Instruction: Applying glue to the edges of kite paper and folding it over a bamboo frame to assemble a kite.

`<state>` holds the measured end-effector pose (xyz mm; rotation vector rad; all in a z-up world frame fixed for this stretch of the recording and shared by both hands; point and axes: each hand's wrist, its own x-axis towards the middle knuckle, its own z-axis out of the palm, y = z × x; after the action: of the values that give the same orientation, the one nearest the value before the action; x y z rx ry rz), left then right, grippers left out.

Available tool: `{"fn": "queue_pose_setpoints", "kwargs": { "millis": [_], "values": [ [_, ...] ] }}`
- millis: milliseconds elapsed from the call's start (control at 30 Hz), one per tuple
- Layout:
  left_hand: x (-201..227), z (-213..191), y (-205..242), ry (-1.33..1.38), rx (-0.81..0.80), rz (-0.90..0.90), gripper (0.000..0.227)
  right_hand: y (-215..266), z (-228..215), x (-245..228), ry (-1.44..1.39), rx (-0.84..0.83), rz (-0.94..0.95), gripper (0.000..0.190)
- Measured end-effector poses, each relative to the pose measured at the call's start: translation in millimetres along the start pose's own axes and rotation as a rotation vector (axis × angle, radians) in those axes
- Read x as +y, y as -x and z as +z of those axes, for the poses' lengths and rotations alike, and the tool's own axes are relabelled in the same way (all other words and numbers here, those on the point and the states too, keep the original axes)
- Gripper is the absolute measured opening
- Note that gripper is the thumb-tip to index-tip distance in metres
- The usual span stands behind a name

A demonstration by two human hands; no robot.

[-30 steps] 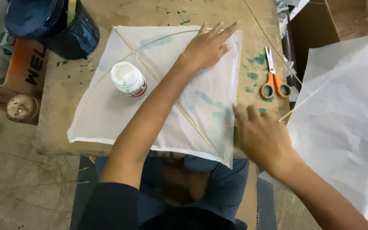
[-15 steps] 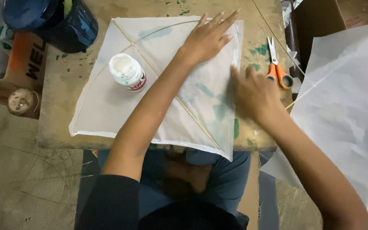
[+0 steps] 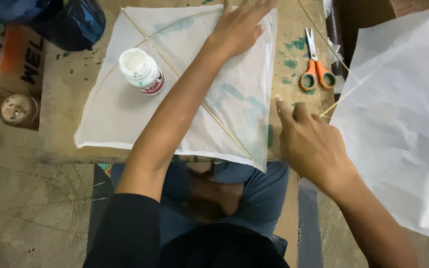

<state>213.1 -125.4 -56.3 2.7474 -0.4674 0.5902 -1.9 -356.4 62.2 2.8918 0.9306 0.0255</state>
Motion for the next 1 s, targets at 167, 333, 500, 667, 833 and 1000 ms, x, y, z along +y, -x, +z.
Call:
{"fn": "queue_pose_setpoints", "kwargs": {
  "millis": [167, 333, 500, 667, 833, 1000],
  "values": [
    [15.3, -34.6, 2.1, 0.118, 0.368, 0.092, 0.03, -15.1, 29.5, 2.2, 0.054, 0.067, -0.041, 0.059],
    [35.2, -53.4, 43.4, 0.093, 0.069, 0.046, 0.049, -26.2, 50.0, -4.0, 0.078, 0.053, -0.048, 0.066],
    [48.1, -40.7, 92.6, 0.075, -0.177, 0.099, 0.06, -26.5, 79.6, -7.8, 0.375, 0.286, -0.031, 0.051],
    [56.1, -40.0, 102.2, 0.013, -0.06, 0.142, 0.047, -20.6, 84.4, -13.8, 0.538, 0.276, -0.051, 0.058],
    [54.6, -38.7, 101.8, -0.036, -0.072, 0.152, 0.046, 13.0, 70.5, -31.3, 0.602, 0.289, -0.014, 0.047],
    [51.3, -33.8, 104.8, -0.03, -0.09, 0.148, 0.047, 58.8, 39.5, -30.8, 0.664, 0.12, -0.082, 0.061]
  ]
}}
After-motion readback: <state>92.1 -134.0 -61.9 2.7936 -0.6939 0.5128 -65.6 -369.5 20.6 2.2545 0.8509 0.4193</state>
